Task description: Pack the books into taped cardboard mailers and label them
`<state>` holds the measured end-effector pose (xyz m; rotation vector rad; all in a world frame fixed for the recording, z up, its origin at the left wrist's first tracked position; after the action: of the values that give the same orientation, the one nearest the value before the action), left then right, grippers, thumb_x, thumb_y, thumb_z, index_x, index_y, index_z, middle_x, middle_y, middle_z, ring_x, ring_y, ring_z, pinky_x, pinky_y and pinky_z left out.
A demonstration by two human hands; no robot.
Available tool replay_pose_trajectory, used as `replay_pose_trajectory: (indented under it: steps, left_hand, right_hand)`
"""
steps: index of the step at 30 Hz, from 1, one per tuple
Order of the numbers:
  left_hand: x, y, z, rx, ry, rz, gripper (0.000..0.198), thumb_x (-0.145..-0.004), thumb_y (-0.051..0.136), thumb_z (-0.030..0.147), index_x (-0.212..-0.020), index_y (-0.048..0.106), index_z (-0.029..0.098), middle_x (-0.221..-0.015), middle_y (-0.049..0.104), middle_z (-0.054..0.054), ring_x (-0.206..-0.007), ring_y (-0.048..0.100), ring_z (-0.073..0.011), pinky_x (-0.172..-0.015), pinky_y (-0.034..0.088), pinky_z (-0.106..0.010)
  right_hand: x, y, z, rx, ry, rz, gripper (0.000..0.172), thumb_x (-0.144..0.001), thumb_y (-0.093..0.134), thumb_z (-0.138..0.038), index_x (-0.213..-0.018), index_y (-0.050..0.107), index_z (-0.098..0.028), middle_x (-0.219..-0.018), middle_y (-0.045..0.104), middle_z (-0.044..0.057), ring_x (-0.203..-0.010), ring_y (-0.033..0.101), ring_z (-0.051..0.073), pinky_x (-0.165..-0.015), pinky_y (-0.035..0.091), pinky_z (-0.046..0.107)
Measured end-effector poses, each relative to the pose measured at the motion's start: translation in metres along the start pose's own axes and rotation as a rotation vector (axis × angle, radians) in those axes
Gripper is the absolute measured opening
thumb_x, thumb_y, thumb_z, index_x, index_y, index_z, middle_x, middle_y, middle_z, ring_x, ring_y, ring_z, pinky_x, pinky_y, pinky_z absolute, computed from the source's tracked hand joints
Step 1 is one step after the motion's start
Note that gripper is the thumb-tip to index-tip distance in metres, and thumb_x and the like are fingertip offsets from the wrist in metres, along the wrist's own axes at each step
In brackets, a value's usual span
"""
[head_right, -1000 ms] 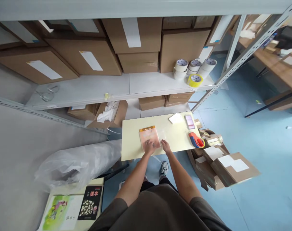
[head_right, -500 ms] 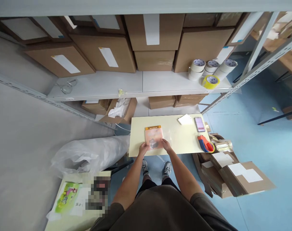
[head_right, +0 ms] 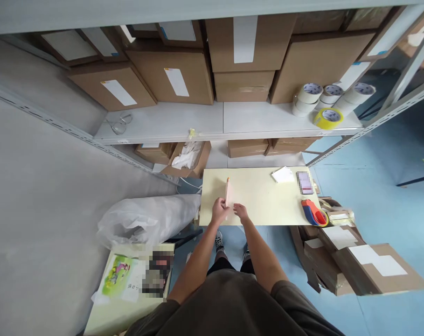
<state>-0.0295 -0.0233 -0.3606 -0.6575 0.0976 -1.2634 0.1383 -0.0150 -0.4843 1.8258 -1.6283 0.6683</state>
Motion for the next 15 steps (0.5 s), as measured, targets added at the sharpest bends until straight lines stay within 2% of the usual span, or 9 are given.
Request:
replay_pose_trajectory:
  steps: [2,5,8,11,15]
  left_hand:
    - [0.011,0.035,0.007,-0.082,0.037,-0.085,0.047,-0.076,0.081,0.03,-0.121,0.068,0.021,-0.128,0.07,-0.014,-0.114,0.068,-0.0281,-0.099,0.052,-0.037]
    - [0.026,0.087,-0.004,-0.172,0.004,-0.25,0.053,-0.078,0.085,0.04,-0.125,0.069,0.021,-0.146,0.063,-0.018,-0.143,0.051,-0.0368,-0.116,0.042,-0.044]
    - [0.032,0.112,-0.023,-0.24,-0.03,-0.312,0.04,-0.084,0.077,0.032,-0.122,0.071,0.022,-0.158,0.054,-0.018,-0.155,0.037,-0.038,-0.123,0.033,-0.051]
    - [0.023,0.106,-0.035,-0.204,-0.015,-0.26,0.033,-0.088,0.068,0.025,-0.121,0.073,0.022,-0.154,0.059,-0.016,-0.152,0.044,-0.0321,-0.125,0.034,-0.048]
    - [-0.001,0.062,-0.058,-0.032,-0.136,-0.074,0.041,-0.087,0.068,0.031,-0.126,0.072,0.02,-0.14,0.069,-0.017,-0.139,0.058,-0.0292,-0.118,0.043,-0.043]
  right_hand:
    - [0.007,-0.038,-0.002,-0.072,-0.03,0.092,0.042,-0.077,0.071,-0.058,-0.099,0.078,-0.023,-0.12,0.078,0.013,-0.113,0.071,0.031,-0.096,0.056,0.044]
    - [0.022,-0.09,-0.004,-0.119,-0.083,0.21,0.048,-0.079,0.066,-0.064,-0.102,0.078,-0.024,-0.124,0.077,0.012,-0.119,0.069,0.032,-0.094,0.056,0.042]
    - [0.028,-0.112,-0.007,-0.033,-0.108,0.219,0.056,-0.073,0.07,-0.069,-0.105,0.078,-0.024,-0.124,0.078,0.011,-0.128,0.064,0.034,-0.099,0.053,0.042]
    - [0.025,-0.114,-0.011,0.02,-0.118,0.189,0.06,-0.068,0.076,-0.071,-0.103,0.079,-0.022,-0.122,0.078,0.012,-0.126,0.064,0.036,-0.101,0.05,0.044]
    - [0.019,-0.11,-0.014,0.004,-0.099,0.161,0.06,-0.07,0.074,-0.071,-0.104,0.079,-0.022,-0.119,0.078,0.012,-0.123,0.065,0.035,-0.101,0.051,0.044]
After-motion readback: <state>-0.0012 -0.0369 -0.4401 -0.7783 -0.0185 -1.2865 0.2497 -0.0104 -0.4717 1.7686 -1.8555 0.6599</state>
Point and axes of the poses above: each hand's wrist, its own x-axis away from the middle knuckle, its own y-axis out of the palm, z = x × y, the point moved 9 cm from there along -x, towards the middle knuckle
